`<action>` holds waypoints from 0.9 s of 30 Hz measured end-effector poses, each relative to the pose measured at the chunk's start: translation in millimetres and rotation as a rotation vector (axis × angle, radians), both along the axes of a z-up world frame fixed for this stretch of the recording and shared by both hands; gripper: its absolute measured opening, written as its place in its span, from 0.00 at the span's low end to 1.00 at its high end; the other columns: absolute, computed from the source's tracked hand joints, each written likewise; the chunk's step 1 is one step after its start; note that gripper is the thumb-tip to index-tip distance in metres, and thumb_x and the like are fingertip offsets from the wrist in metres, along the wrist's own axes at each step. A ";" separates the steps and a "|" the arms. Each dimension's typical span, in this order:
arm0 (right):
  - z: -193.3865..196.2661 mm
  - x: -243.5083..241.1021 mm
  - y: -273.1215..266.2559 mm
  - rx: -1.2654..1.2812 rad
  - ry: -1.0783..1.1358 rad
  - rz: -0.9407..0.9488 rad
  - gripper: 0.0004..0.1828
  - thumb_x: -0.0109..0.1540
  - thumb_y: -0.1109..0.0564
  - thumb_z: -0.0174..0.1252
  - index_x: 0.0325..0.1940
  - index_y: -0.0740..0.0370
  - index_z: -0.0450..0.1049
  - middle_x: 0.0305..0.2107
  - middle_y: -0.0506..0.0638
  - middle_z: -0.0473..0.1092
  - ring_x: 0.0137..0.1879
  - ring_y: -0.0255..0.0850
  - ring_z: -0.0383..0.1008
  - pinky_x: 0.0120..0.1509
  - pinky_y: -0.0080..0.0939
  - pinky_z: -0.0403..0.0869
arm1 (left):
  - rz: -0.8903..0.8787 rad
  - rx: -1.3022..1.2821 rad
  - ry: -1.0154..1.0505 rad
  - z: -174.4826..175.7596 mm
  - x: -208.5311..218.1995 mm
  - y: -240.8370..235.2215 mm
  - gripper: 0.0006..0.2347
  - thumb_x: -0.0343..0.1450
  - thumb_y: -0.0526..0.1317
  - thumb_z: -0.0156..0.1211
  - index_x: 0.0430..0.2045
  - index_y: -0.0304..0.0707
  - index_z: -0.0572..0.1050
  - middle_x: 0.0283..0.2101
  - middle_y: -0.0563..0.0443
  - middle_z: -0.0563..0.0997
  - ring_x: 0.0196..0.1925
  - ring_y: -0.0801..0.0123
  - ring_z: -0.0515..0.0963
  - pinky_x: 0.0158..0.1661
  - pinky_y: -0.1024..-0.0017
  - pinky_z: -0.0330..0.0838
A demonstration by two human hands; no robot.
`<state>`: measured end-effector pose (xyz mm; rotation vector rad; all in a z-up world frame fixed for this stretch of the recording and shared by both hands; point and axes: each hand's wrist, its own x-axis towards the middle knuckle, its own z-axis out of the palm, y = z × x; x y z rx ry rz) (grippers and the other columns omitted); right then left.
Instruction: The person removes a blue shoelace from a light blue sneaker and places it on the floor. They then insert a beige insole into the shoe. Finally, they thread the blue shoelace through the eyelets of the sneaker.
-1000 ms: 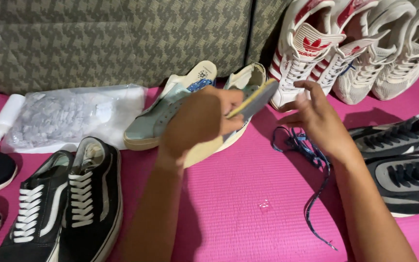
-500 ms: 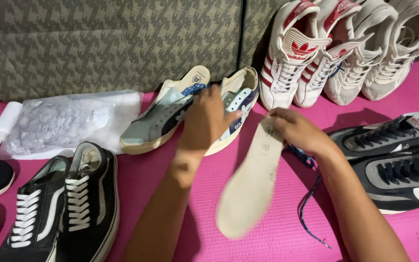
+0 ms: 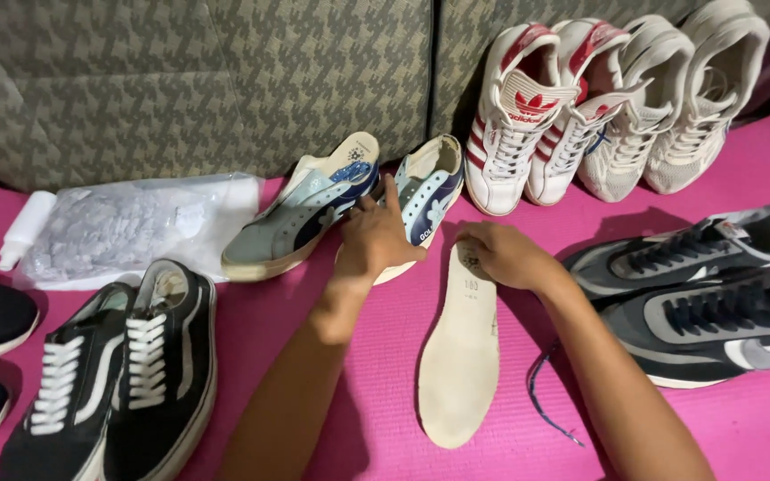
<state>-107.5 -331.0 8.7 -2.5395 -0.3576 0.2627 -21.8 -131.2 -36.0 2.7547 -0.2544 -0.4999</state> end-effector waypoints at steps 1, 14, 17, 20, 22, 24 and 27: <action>-1.2 -0.4 0.5 -0.004 -0.001 -0.006 0.22 0.63 0.62 0.47 0.60 0.62 0.75 0.47 0.72 0.76 0.58 0.71 0.74 0.60 0.68 0.72 | 0.002 0.012 0.000 -2.8 1.9 0.2 0.57 0.59 0.58 0.73 0.74 0.39 0.33 0.66 0.21 0.60 0.66 0.29 0.65 0.56 0.37 0.68; -17.2 6.8 3.4 0.810 0.047 0.090 0.18 0.68 0.67 0.41 0.58 0.68 0.73 0.11 0.46 0.62 0.13 0.29 0.61 0.15 0.22 0.59 | -0.253 -0.533 -0.922 5.6 -144.1 70.8 0.41 0.62 0.48 0.69 0.65 0.15 0.59 0.40 0.34 0.83 0.26 0.48 0.77 0.28 0.61 0.73; -16.7 1.1 0.5 0.421 -0.005 0.127 0.18 0.65 0.60 0.52 0.58 0.61 0.76 0.30 0.61 0.75 0.37 0.50 0.77 0.45 0.51 0.76 | -0.341 0.049 -1.068 50.4 -188.6 76.9 0.03 0.59 0.38 0.70 0.18 0.55 0.83 0.59 0.05 0.68 0.22 0.47 0.79 0.10 0.70 0.67; -22.1 7.9 -0.8 0.136 0.032 0.068 0.19 0.66 0.59 0.49 0.60 0.56 0.73 0.37 0.48 0.76 0.34 0.39 0.72 0.41 0.39 0.70 | 0.095 0.044 -0.276 60.3 -222.6 79.9 0.53 0.63 0.57 0.64 0.73 0.20 0.35 0.46 0.26 0.72 0.31 0.49 0.80 0.28 0.58 0.77; -20.0 5.8 -3.8 0.095 -0.017 0.100 0.16 0.63 0.59 0.50 0.55 0.58 0.74 0.35 0.49 0.77 0.33 0.43 0.72 0.40 0.42 0.70 | 0.091 0.058 -0.209 71.1 -235.5 78.5 0.53 0.65 0.58 0.66 0.72 0.18 0.36 0.46 0.28 0.72 0.34 0.48 0.80 0.32 0.58 0.78; -18.7 6.8 -2.4 0.054 -0.070 0.142 0.14 0.61 0.59 0.51 0.50 0.60 0.75 0.32 0.50 0.77 0.32 0.46 0.72 0.39 0.45 0.70 | 0.097 0.070 -0.145 66.8 -236.2 86.3 0.54 0.66 0.58 0.67 0.72 0.17 0.36 0.46 0.30 0.72 0.37 0.47 0.80 0.35 0.58 0.79; -21.0 5.6 -3.6 -0.030 -0.088 0.114 0.17 0.63 0.57 0.51 0.55 0.61 0.75 0.41 0.53 0.78 0.39 0.51 0.77 0.43 0.48 0.73 | -0.059 -0.072 -0.306 58.8 -223.8 99.1 0.46 0.65 0.53 0.74 0.69 0.25 0.49 0.66 0.20 0.58 0.64 0.32 0.64 0.57 0.41 0.60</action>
